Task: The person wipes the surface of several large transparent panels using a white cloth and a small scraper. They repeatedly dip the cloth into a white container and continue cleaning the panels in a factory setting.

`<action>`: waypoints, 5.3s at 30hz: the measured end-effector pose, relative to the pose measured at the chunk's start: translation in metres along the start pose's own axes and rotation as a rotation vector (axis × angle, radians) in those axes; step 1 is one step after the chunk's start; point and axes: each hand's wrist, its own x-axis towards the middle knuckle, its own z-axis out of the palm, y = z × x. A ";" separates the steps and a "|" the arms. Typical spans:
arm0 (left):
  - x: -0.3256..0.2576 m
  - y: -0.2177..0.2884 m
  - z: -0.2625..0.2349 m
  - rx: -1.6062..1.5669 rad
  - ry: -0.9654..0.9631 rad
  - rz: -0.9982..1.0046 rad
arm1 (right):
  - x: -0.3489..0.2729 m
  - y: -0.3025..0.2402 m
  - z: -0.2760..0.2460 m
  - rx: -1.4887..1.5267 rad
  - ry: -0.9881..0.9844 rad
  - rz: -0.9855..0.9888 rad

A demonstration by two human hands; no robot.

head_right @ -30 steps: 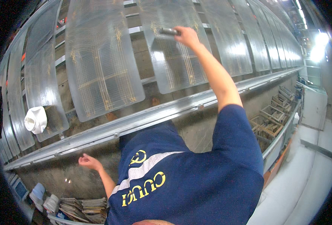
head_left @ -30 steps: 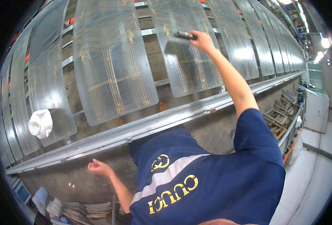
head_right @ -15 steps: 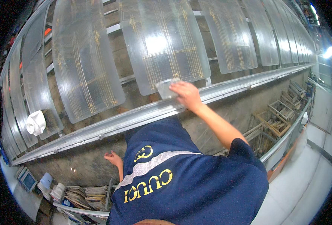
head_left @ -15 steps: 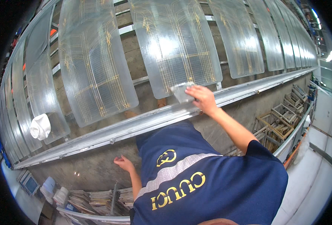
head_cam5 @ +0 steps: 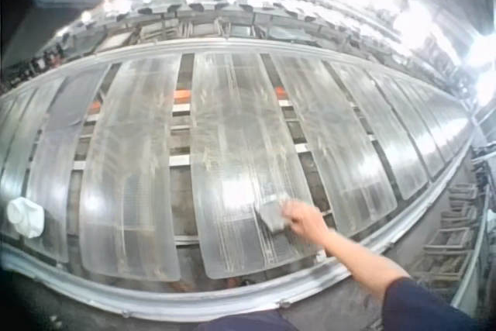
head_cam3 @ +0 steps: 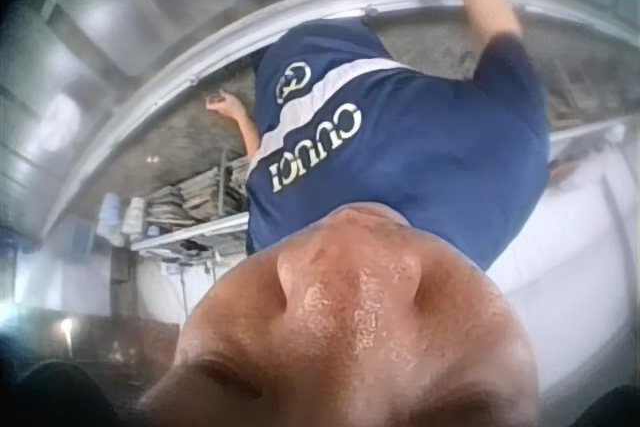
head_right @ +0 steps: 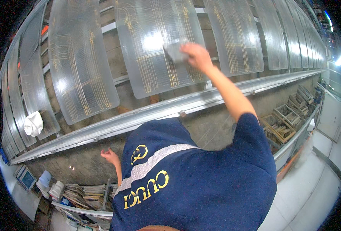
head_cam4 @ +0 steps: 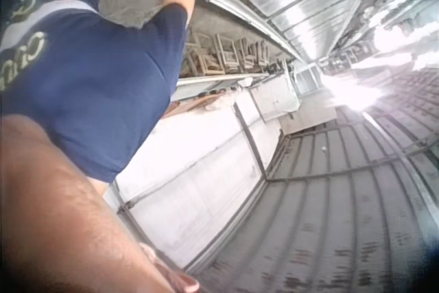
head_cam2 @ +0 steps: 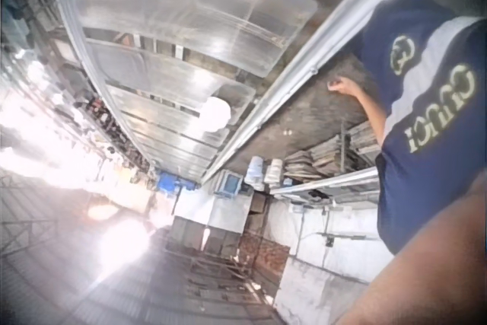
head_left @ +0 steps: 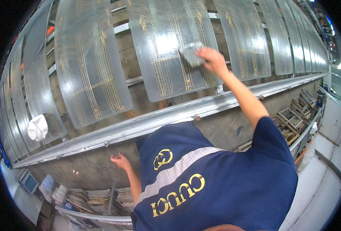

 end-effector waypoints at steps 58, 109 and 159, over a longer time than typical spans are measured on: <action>0.311 -0.206 -0.139 -0.402 -0.413 -0.547 | 0.141 -0.384 0.148 0.078 -0.079 0.165; 0.377 -0.192 -0.089 -0.320 -0.568 -0.309 | 0.275 -0.424 0.182 0.156 -0.084 0.205; 0.404 -0.186 -0.121 -0.264 -0.413 -0.246 | 0.367 -0.287 0.156 -0.145 0.037 0.219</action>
